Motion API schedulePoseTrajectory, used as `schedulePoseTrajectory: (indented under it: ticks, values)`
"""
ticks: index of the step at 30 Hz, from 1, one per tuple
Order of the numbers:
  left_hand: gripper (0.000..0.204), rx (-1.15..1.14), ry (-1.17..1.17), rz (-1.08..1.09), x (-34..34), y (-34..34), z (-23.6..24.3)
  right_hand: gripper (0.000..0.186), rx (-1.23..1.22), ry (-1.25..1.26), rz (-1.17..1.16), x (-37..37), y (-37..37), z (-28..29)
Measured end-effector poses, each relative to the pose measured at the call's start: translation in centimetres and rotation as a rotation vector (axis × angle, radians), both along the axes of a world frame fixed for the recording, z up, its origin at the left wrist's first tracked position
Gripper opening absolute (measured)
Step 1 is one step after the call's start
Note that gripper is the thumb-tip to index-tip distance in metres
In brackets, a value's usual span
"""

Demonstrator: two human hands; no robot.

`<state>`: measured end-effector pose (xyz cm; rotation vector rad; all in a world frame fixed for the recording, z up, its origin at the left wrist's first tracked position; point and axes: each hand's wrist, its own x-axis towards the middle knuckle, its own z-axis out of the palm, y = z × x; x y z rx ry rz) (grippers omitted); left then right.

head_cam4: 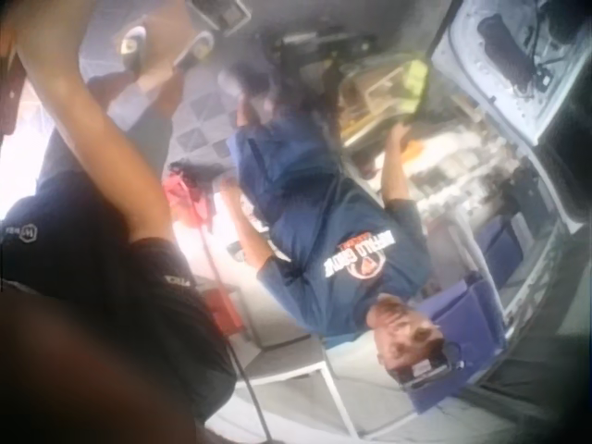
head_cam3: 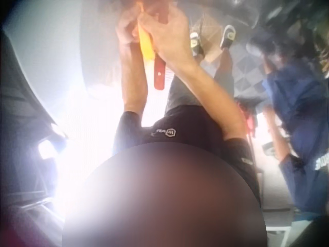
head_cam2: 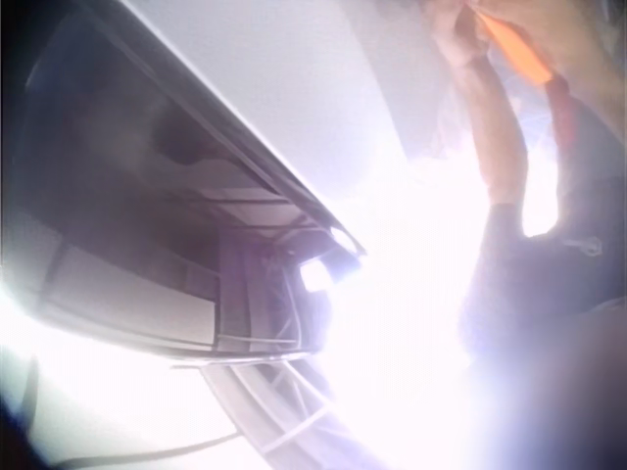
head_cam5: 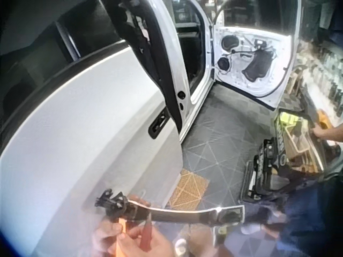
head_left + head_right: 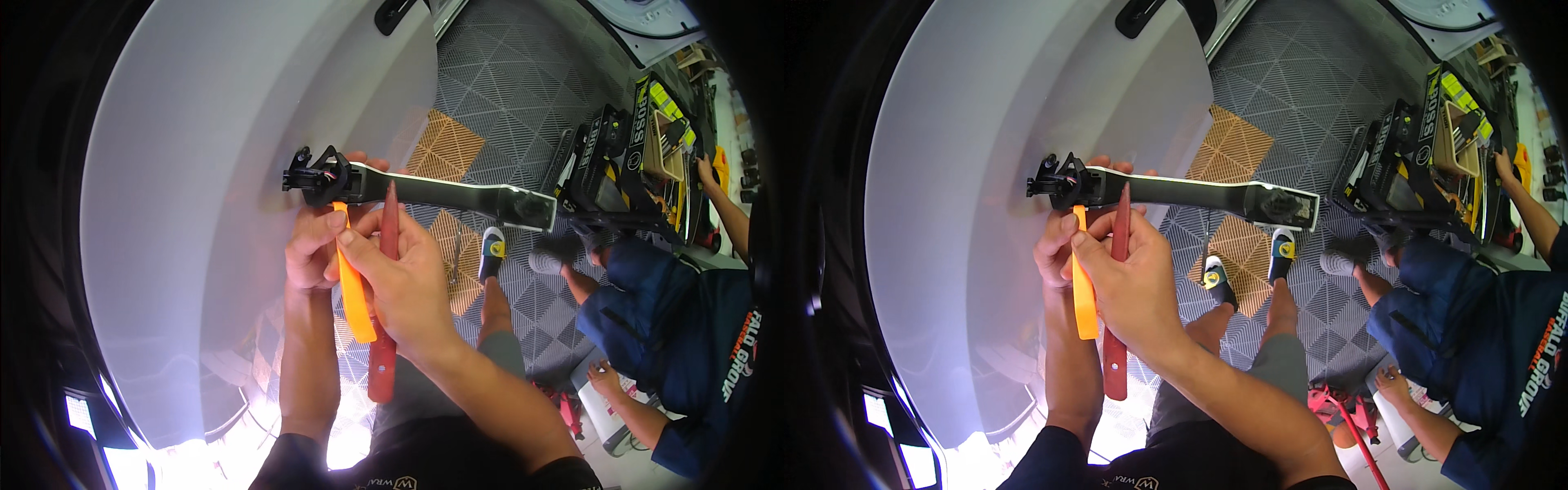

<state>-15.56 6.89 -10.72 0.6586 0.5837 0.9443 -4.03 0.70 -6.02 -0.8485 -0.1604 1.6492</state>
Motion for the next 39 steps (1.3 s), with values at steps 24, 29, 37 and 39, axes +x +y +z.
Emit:
schedulePoseTrajectory:
  ticks: [24,29,37,39]
  values:
    - [0.062,-0.263,-0.160,0.207,-3.7,1.0,-2.9,0.045,-0.108,0.251,0.551,-0.4,1.6,-4.9]
    - [0.061,-0.220,-0.162,0.202,-3.3,0.1,-2.8,0.041,-0.113,0.376,0.511,-0.4,2.0,-4.9]
    - [0.061,-0.255,-0.219,0.188,-3.4,0.4,-3.0,0.035,-0.130,0.455,0.468,-0.9,2.0,-5.0]
    - [0.060,-0.246,-0.254,0.187,-3.4,0.5,-3.5,0.035,-0.039,0.474,0.452,-1.4,2.2,-5.8]
